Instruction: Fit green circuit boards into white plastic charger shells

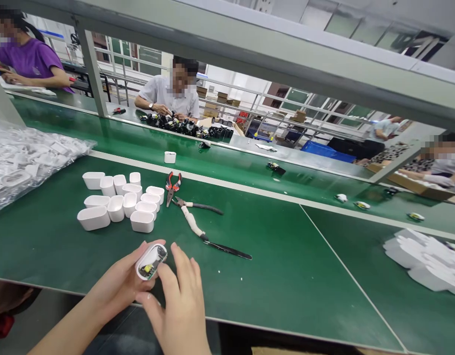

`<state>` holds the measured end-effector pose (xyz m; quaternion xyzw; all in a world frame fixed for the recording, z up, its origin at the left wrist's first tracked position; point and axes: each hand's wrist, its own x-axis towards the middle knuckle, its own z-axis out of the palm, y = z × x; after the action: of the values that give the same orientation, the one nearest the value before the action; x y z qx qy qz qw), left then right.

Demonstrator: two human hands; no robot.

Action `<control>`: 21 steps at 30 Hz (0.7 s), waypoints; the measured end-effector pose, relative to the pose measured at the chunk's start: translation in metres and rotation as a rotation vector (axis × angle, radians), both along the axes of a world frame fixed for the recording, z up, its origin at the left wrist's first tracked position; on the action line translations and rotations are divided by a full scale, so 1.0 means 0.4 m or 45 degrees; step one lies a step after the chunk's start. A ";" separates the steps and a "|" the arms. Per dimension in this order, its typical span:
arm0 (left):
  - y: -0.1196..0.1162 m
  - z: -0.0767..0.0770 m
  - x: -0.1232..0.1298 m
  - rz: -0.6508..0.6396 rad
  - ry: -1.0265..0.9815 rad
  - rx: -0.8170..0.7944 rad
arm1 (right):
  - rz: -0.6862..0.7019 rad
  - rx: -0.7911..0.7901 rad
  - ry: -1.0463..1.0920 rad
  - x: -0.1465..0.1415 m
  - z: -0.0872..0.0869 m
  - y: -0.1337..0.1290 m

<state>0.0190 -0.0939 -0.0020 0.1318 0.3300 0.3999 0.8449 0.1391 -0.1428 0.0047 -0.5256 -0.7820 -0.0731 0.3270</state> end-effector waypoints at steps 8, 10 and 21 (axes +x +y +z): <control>0.003 0.006 -0.004 -0.110 -0.057 -0.027 | 0.065 0.058 0.258 -0.024 -0.028 0.018; 0.002 0.005 -0.004 -0.139 -0.043 -0.033 | 0.052 0.067 0.276 -0.032 -0.028 0.021; 0.004 0.035 -0.026 -0.023 0.613 0.607 | -0.108 0.013 0.408 -0.025 -0.051 0.018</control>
<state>0.0087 -0.0924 0.0121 0.4191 0.4160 0.4158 0.6917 0.1290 -0.1356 -0.0159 -0.5614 -0.6966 -0.0060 0.4468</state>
